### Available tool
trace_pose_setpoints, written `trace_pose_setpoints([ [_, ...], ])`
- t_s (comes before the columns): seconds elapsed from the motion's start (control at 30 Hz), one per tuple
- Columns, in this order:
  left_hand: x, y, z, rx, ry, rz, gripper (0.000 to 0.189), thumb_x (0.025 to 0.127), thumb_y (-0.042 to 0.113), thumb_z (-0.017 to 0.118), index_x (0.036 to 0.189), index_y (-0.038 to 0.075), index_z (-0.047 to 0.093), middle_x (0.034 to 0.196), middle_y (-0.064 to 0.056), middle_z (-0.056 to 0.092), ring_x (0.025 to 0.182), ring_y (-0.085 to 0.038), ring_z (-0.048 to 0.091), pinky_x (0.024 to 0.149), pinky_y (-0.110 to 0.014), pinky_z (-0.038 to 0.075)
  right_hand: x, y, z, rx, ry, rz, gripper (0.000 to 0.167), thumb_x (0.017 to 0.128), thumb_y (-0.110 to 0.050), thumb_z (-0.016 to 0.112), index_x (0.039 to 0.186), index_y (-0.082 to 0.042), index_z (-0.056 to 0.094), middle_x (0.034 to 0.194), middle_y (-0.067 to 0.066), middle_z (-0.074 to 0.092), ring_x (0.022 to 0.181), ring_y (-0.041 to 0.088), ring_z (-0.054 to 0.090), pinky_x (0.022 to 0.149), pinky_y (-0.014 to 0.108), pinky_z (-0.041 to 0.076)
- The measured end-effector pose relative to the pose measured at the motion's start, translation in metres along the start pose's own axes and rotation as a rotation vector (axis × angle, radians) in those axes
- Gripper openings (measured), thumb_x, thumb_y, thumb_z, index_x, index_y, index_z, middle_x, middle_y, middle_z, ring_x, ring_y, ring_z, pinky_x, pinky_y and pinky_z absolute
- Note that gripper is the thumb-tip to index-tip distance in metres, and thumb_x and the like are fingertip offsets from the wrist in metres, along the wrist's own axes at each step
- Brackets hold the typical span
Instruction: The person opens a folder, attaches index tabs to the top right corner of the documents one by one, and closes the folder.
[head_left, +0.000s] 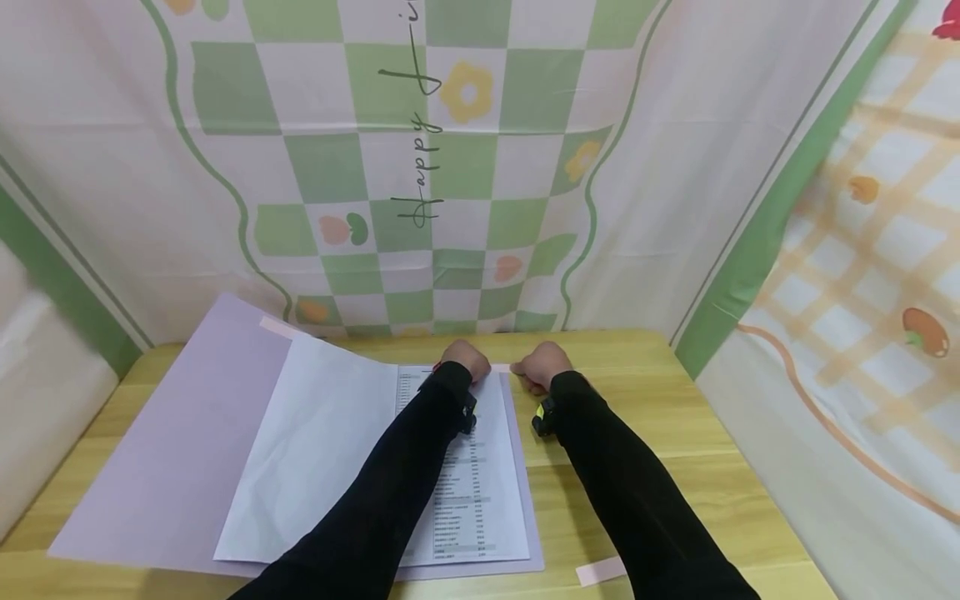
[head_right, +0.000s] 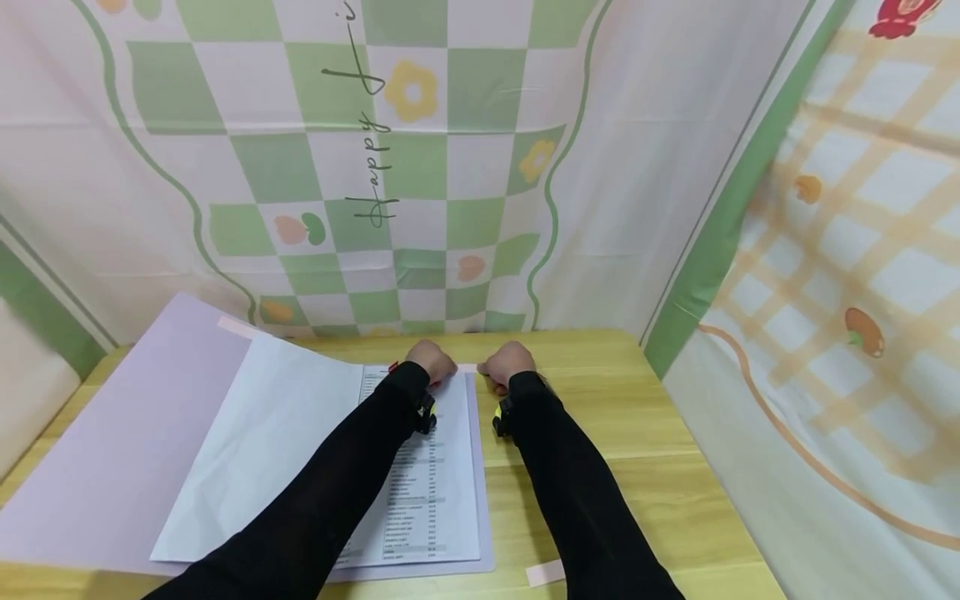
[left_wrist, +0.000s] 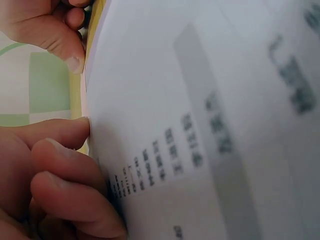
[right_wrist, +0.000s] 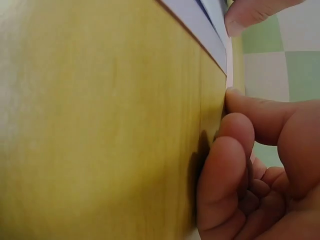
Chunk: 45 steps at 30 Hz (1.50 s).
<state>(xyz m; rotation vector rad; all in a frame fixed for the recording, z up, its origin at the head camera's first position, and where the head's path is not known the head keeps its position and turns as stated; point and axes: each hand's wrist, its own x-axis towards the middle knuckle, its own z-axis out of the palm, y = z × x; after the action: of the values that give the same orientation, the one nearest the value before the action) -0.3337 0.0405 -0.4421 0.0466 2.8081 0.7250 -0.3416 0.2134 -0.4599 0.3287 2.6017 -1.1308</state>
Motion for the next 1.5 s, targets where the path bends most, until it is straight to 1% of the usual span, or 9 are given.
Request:
trace_pose_setpoints([
  [0.2,-0.003,-0.002,0.007,0.004,0.018,0.008,0.024,0.086,0.019,0.066,0.068,0.004,0.063,0.09,-0.012,0.065,0.081,-0.024,0.06,0.068,-0.026,0.047,-0.001,0.01,-0.003,0.069,-0.043,0.034,0.03,0.09,-0.02,0.075,0.068,0.0,0.067,0.055,0.006,0.057,0.043,0.016,0.054,0.045,0.028,0.048],
  [0.33,-0.004,-0.002,0.008,-0.056,0.037,-0.007,0.024,0.087,0.02,0.066,0.071,0.002,0.064,0.087,-0.012,0.065,0.079,-0.025,0.06,0.065,-0.028,0.047,0.001,0.019,-0.012,0.091,-0.066,0.065,0.03,0.091,-0.019,0.073,0.07,0.0,0.066,0.056,0.006,0.056,0.043,0.016,0.053,0.045,0.028,0.047],
  [0.43,-0.001,-0.001,0.006,-0.048,0.035,-0.012,0.023,0.089,0.02,0.065,0.075,0.002,0.066,0.089,-0.012,0.065,0.079,-0.025,0.061,0.065,-0.028,0.047,0.0,0.023,-0.022,0.111,-0.088,0.077,0.029,0.093,-0.019,0.072,0.072,0.0,0.066,0.057,0.005,0.056,0.044,0.014,0.052,0.045,0.027,0.047],
  [0.63,0.012,-0.002,0.011,0.023,0.038,0.038,0.028,0.091,0.026,0.064,0.095,0.0,0.073,0.104,-0.012,0.07,0.094,-0.026,0.064,0.082,-0.032,0.05,-0.001,0.03,-0.036,0.134,-0.098,0.105,0.028,0.094,-0.019,0.071,0.075,0.001,0.066,0.06,0.005,0.058,0.045,0.012,0.055,0.045,0.026,0.049],
  [0.8,0.006,-0.006,0.007,0.025,0.017,0.056,0.034,0.093,0.028,0.064,0.106,-0.002,0.072,0.115,-0.015,0.068,0.104,-0.027,0.063,0.091,-0.033,0.048,0.001,0.031,-0.034,0.162,-0.105,0.122,0.027,0.093,-0.018,0.072,0.074,0.0,0.066,0.06,0.004,0.059,0.046,0.012,0.057,0.045,0.026,0.049],
  [0.97,0.004,-0.005,0.003,0.002,0.0,0.092,0.03,0.093,0.022,0.057,0.102,-0.004,0.071,0.113,-0.016,0.067,0.096,-0.027,0.06,0.087,-0.033,0.048,0.001,0.03,-0.033,0.173,-0.077,0.118,0.027,0.094,-0.019,0.072,0.076,0.0,0.066,0.062,0.006,0.061,0.048,0.013,0.059,0.047,0.027,0.051],
  [1.17,0.012,-0.004,0.008,0.061,-0.058,0.148,0.026,0.095,0.017,0.049,0.091,-0.002,0.067,0.107,-0.015,0.065,0.083,-0.024,0.053,0.08,-0.032,0.047,-0.003,0.025,-0.035,0.175,-0.071,0.122,0.025,0.095,-0.02,0.07,0.081,0.002,0.066,0.064,0.007,0.062,0.05,0.014,0.061,0.05,0.029,0.054],
  [1.33,0.001,-0.005,0.013,0.077,-0.071,0.209,0.021,0.096,0.014,0.054,0.086,0.002,0.068,0.092,-0.009,0.065,0.078,-0.023,0.054,0.078,-0.035,0.048,-0.003,0.027,-0.035,0.176,-0.077,0.102,0.026,0.095,-0.02,0.07,0.083,0.002,0.067,0.066,0.007,0.064,0.052,0.015,0.063,0.053,0.03,0.055],
  [1.5,-0.03,-0.006,0.012,0.182,-0.096,0.285,0.017,0.094,0.018,0.058,0.09,0.006,0.069,0.086,-0.004,0.064,0.077,-0.021,0.055,0.078,-0.035,0.048,-0.001,0.031,-0.033,0.148,-0.076,0.063,0.028,0.096,-0.023,0.069,0.083,0.002,0.068,0.067,0.008,0.065,0.053,0.015,0.064,0.054,0.03,0.055],
])
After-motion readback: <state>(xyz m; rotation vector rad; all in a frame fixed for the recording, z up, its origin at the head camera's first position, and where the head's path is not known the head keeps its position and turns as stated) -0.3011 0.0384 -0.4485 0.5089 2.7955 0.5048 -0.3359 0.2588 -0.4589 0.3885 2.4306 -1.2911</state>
